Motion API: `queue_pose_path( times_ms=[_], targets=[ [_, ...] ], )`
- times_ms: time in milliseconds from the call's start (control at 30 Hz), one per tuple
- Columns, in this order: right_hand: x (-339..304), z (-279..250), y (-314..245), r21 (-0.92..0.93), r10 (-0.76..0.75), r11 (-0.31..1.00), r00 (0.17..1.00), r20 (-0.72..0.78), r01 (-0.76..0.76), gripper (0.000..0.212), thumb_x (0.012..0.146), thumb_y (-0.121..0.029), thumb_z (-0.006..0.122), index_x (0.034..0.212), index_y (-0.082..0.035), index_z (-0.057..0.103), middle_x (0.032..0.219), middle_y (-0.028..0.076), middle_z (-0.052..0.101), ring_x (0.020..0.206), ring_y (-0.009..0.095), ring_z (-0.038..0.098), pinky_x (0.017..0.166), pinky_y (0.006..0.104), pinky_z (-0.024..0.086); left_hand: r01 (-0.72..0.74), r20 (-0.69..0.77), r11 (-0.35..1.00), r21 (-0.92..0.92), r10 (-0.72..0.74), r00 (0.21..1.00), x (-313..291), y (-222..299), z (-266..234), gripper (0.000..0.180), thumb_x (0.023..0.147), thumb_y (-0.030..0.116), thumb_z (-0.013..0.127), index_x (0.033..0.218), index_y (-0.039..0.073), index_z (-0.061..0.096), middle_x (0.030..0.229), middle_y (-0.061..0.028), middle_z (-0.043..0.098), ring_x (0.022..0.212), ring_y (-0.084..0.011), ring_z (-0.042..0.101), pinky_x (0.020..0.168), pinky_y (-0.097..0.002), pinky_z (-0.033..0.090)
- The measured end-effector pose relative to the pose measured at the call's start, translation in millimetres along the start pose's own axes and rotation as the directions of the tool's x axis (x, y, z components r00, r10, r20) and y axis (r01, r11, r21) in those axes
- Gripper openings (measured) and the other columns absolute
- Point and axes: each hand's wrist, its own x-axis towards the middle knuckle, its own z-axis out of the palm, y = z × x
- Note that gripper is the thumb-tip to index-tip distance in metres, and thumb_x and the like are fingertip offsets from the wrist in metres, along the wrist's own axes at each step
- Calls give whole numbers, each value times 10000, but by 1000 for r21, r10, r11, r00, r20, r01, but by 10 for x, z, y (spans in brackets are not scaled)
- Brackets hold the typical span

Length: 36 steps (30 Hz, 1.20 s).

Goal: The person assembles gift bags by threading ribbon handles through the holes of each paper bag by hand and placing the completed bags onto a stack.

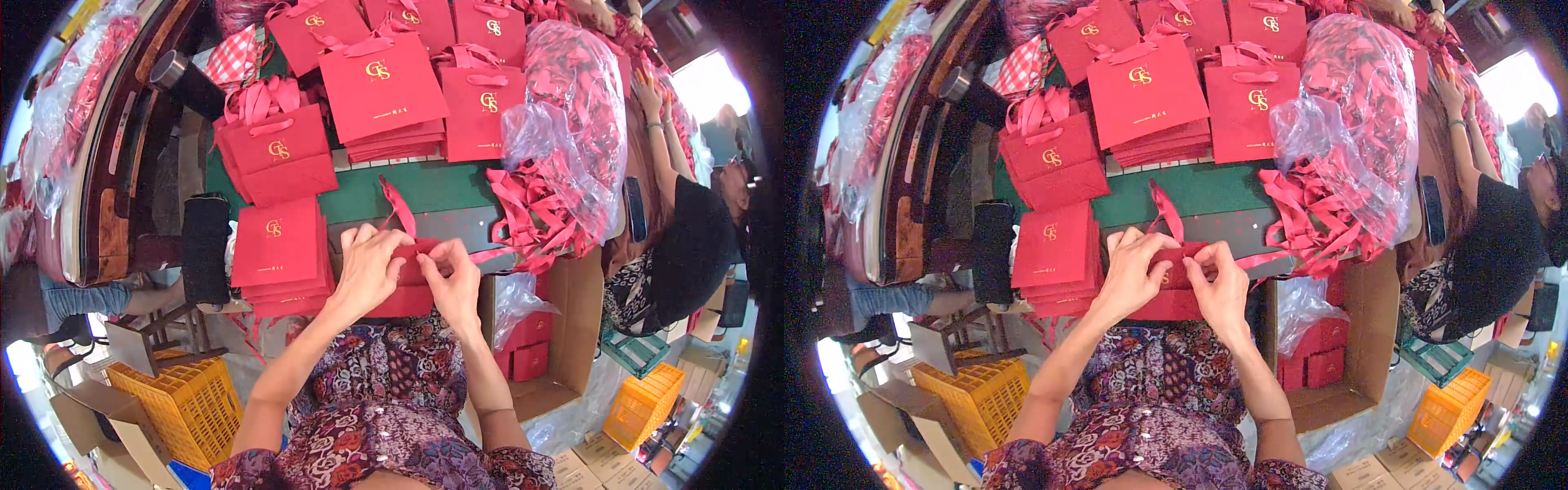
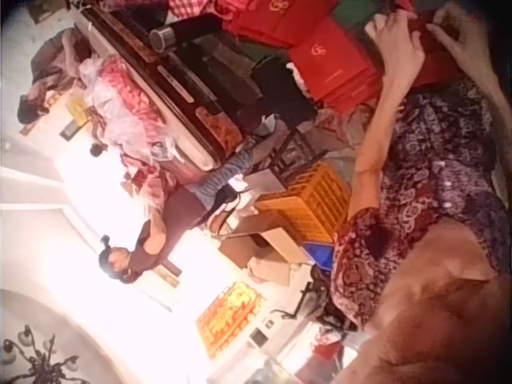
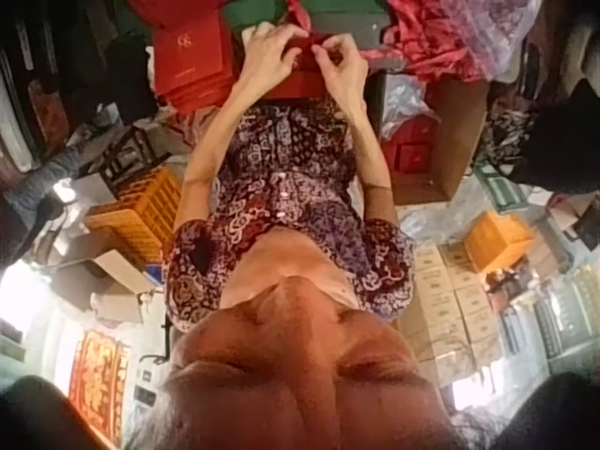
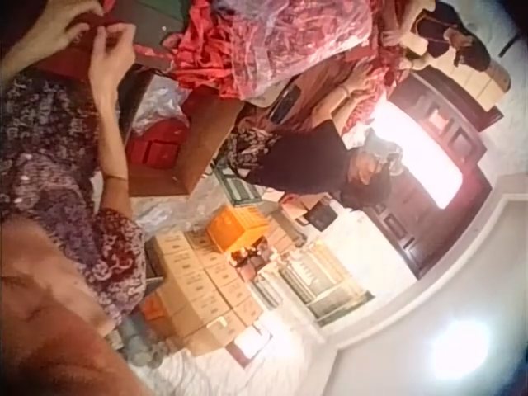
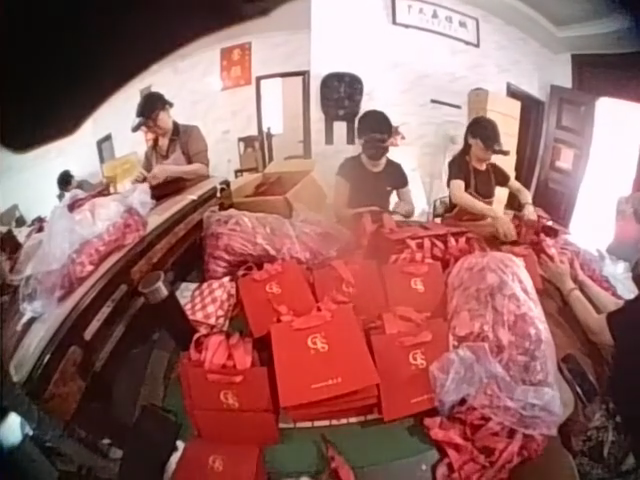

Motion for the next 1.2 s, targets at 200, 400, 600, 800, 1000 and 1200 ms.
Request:
queue_pose_path(
  times_ms=[200, 400, 600, 800, 1000, 1200],
  targets=[
    [44, -4, -31, 71, 24, 997, 999, 43, -27, 180, 889, -61, 735, 885, -24, 559, 743, 21, 655, 670, 63, 616, 606, 235, 502, 14, -25, 1000, 12, -13, 1000, -40, 63, 0, 292, 788, 52, 701, 1062, 142, 655, 947, -22, 680, 940, -244, 562, 892, -423, 331],
    [56, -6, -66, 33, 38, 999, 995, 93, -41, 195, 882, -99, 743, 885, -18, 566, 704, 69, 660, 634, 139, 655, 605, 296, 522, 29, -58, 1000, -1, -29, 998, -64, 72, 14, 275, 778, 47, 715, 1031, 149, 680, 926, -1, 682, 935, -227, 569, 900, -407, 328],
    [43, 56, -104, 68, -67, 995, 998, -22, 68, 215, 845, -120, 791, 903, -24, 607, 720, 78, 682, 642, 165, 677, 597, 313, 528, 68, -28, 996, -52, -69, 997, -60, 81, -41, 253, 777, 125, 752, 1021, 140, 687, 948, 0, 703, 902, -228, 582, 900, -399, 340],
    [122, -15, -52, -68, -192, 978, 980, 45, 195, 224, 761, -154, 852, 899, -41, 717, 821, 69, 634, 732, 188, 629, 655, 322, 502, 108, 27, 990, -94, -106, 994, -88, 5, -16, 273, 775, 219, 781, 1017, 134, 690, 952, -5, 716, 900, -231, 594, 911, -397, 351],
    [278, -304, 7, -54, -150, 984, 960, 238, 167, 106, 876, -119, 754, 910, -18, 750, 840, 34, 600, 693, 93, 596, 587, 248, 446, 49, -21, 997, -66, -51, 998, -118, 75, 2, 222, 758, 236, 798, 922, 137, 685, 864, 9, 685, 880, -214, 576, 901, -409, 342],
    [461, -468, -19, -96, -123, 971, 803, 582, 219, 176, 823, -215, 756, 891, -53, 776, 825, 121, 653, 803, 265, 651, 749, 380, 507, -186, -55, 980, 75, 190, 980, -196, 171, 47, 125, 786, 159, 733, 886, 160, 658, 869, 26, 609, 906, -206, 541, 898, -419, 334]
  ],
)
